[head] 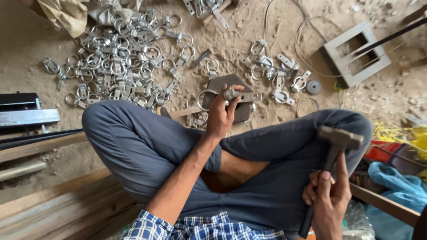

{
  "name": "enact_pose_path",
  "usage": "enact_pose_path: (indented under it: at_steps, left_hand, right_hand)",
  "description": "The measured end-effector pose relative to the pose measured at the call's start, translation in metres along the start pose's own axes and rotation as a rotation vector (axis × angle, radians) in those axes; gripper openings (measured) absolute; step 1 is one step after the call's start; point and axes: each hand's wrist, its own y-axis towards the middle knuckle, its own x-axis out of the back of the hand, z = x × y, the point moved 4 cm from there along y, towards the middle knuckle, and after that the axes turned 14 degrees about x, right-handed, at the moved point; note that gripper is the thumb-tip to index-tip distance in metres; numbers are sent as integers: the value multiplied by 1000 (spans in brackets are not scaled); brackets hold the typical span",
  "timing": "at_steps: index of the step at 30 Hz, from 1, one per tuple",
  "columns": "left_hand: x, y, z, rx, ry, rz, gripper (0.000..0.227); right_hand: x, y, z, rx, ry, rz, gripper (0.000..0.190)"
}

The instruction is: The person sits on the floor and uses a hammer to strike metal parts placed on a small anvil. They repeatedly pick up metal pieces, position them on the anvil, and hit them with the hammer.

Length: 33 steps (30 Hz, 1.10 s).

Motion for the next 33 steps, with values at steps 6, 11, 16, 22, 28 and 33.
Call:
enact_pose_path:
  at_steps: [6,11,16,22,28,33]
  left_hand:
    - [-5,3,3,43,99,45,15]
    - [-9,3,6,72,81,98,16]
    - [-13,4,8,60,113,113,17]
    - [-14,4,7,40,184,126,19]
    - [-14,10,8,38,216,162,20]
    - [-16,11,7,17,220,173,21]
  right_hand:
    - [-10,14,-2,-55,-179,52,66]
    - [-12,14,1,-110,-161,10,66]
    - [-12,14,3,-133,-160,-5,67]
    - [-10,14,1,-166,-157,-19,67]
    - [-11,16,2,-179,-169,-8,68]
    - [-13,16,5,-197,-196,-7,67]
